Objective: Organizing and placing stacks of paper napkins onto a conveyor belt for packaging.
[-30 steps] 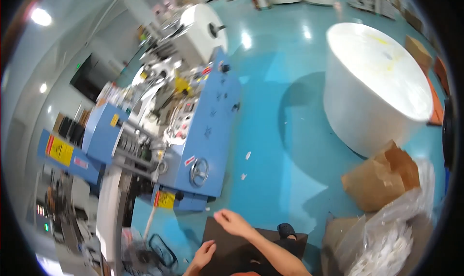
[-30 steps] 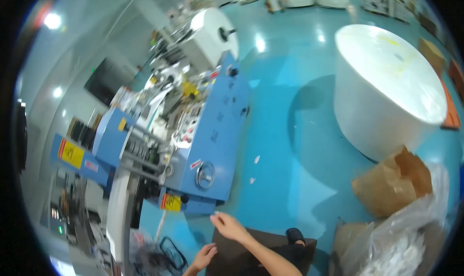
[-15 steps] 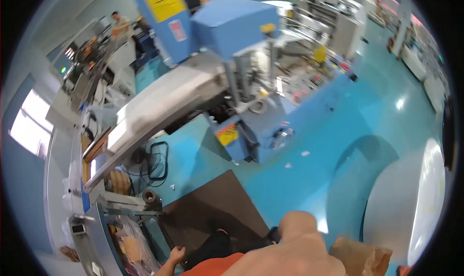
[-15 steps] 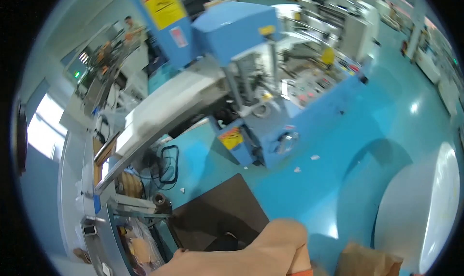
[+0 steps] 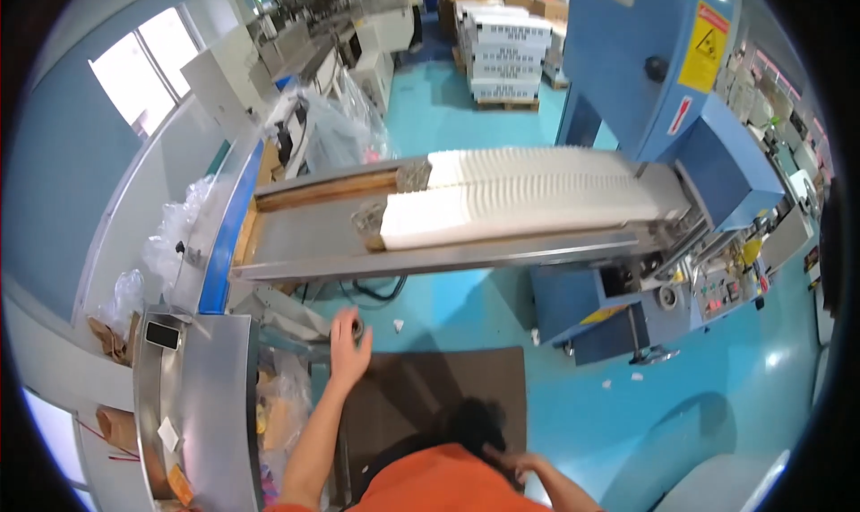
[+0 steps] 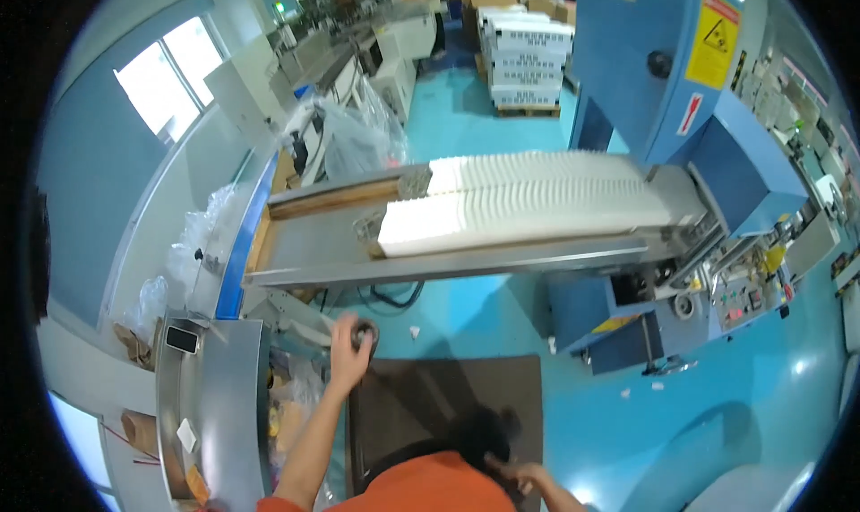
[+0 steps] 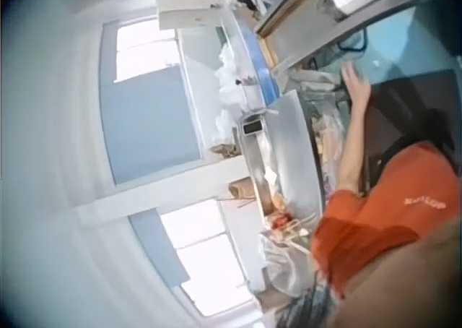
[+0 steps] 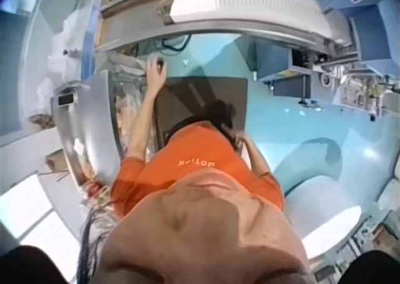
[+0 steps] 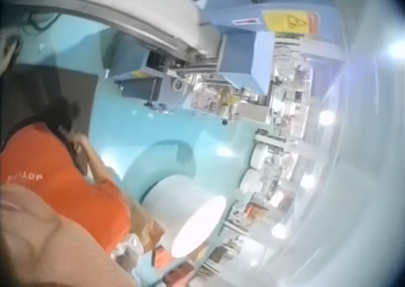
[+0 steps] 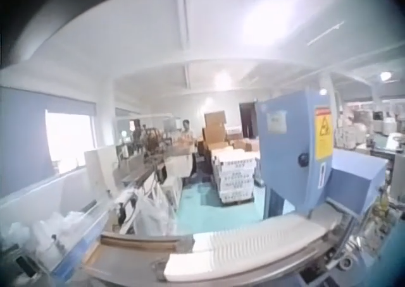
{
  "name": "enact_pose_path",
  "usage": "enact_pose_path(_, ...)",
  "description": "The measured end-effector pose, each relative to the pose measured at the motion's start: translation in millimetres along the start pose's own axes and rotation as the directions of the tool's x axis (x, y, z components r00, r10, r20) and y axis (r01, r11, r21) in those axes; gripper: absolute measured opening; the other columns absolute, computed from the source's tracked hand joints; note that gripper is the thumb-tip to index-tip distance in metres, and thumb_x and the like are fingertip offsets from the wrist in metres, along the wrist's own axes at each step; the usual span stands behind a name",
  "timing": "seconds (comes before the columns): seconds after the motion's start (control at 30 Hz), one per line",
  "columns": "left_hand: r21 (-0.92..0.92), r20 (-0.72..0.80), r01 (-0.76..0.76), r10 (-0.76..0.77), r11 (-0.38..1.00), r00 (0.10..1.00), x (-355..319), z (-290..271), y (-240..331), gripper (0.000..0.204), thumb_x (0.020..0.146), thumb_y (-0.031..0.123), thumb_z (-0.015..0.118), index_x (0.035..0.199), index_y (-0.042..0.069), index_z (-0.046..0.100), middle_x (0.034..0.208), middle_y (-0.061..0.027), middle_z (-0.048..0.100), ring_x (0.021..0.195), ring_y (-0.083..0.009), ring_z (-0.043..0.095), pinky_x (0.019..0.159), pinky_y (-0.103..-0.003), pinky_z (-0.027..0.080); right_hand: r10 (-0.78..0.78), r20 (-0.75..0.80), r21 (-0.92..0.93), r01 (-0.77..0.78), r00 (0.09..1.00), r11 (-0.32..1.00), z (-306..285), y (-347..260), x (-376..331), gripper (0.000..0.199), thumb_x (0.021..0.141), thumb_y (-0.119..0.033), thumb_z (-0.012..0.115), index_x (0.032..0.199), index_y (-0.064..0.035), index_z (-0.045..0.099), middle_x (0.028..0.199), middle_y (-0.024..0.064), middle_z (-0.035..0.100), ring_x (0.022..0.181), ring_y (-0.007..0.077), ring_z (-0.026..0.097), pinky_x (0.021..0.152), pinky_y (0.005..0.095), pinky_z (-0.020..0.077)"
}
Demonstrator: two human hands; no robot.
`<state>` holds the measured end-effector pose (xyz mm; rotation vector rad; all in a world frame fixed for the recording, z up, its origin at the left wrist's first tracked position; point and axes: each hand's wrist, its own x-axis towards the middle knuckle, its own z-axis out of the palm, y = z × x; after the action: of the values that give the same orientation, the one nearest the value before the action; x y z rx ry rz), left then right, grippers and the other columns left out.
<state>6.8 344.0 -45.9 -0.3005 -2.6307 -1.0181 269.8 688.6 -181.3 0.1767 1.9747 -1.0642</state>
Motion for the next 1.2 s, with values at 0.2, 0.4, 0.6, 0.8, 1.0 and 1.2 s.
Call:
enact_pose_path(0.2, 0.198, -0.109, -0.026, 0.048, 0.980, 0.993, 163.8, 13.4, 62.5, 0.068, 0.074, -0.006, 0.051, 0.139, 0.014, 0.046, 0.151, -0.0130, 0.033, 0.138, -0.0347, 0.033, 0.108, -0.057, 0.026, -0.335, -0.769, -0.235, 0.247, 0.545, 0.940, -62.7, -125.2, 78.9, 0.020, 0.094, -0.023, 0.058, 0.093, -0.0032, 0.063, 0.090, 0.0213, 0.063, 0.083, 0.0427, 0.061, 0.073, 0.0496, 0.0502)
enact_pose_path(0.4, 0.346, 0.089, 0.035, -0.070, 0.937, 0.994, 221.4, -2.2, 20.2, 0.066, 0.068, 0.016, 0.081, 0.128, 0.014, 0.053, 0.142, -0.0130, 0.046, 0.134, -0.0315, 0.039, 0.105, -0.053, 0.028, -0.285, -0.915, -0.352, 0.223, -0.285, 0.909, -299.7, -246.0, 29.1, 0.007, 0.095, -0.007, 0.056, 0.095, 0.0001, 0.055, 0.081, 0.0163, 0.054, 0.071, 0.0311, 0.051, 0.064, 0.0368, 0.0419)
enact_pose_path(0.6, -0.643, 0.495, 0.664, -0.456, 0.381, 0.740, 258.1, 35.9, -41.3, 0.032, 0.100, 0.029, 0.056, 0.117, 0.002, 0.056, 0.109, -0.0102, 0.062, 0.103, -0.0209, 0.058, 0.093, -0.034, 0.044, -0.306, -0.804, -0.175, -0.288, -0.511, 0.942, -444.6, -208.3, 35.5, 0.022, 0.089, -0.015, 0.063, 0.107, -0.0016, 0.062, 0.101, 0.0170, 0.058, 0.094, 0.0389, 0.053, 0.080, 0.0499, 0.0428)
enact_pose_path(0.8, -0.611, 0.510, 0.539, -0.233, 0.580, 0.828, 240.9, 13.2, -9.1, 0.049, 0.103, 0.026, 0.049, 0.143, -0.001, 0.038, 0.134, -0.0103, 0.052, 0.123, -0.0205, 0.049, 0.106, -0.033, 0.036, -0.409, -0.795, -0.258, -0.361, -0.447, 0.896, -449.8, -212.0, 54.8, 0.019, 0.085, -0.015, 0.066, 0.097, -0.0014, 0.065, 0.095, 0.0157, 0.059, 0.091, 0.0380, 0.054, 0.075, 0.0466, 0.0435)
enact_pose_path(1.0, -0.412, 0.525, 0.449, -0.196, 0.793, 0.828, 244.5, 14.3, -2.4, 0.066, 0.096, 0.035, 0.063, 0.143, -0.001, 0.034, 0.130, -0.0126, 0.053, 0.119, -0.0201, 0.050, 0.104, -0.033, 0.037, -0.443, -0.832, -0.272, -0.453, -0.333, 0.849, -460.1, -208.9, 42.7, 0.011, 0.083, -0.014, 0.065, 0.086, -0.0041, 0.064, 0.096, 0.0139, 0.059, 0.092, 0.0382, 0.054, 0.078, 0.0482, 0.0429)
enact_pose_path(1.2, -0.332, 0.566, 0.541, -0.296, 0.773, 0.770, 238.9, -29.0, -16.5, 0.059, 0.094, 0.038, 0.065, 0.133, -0.001, 0.044, 0.118, -0.0132, 0.060, 0.111, -0.0227, 0.055, 0.101, -0.036, 0.040, -0.426, -0.903, -0.422, -0.062, -0.061, 0.904, -405.7, -233.0, 63.1, 0.018, 0.091, -0.020, 0.063, 0.099, -0.0052, 0.060, 0.114, 0.0183, 0.057, 0.103, 0.0374, 0.055, 0.085, 0.0457, 0.0440)
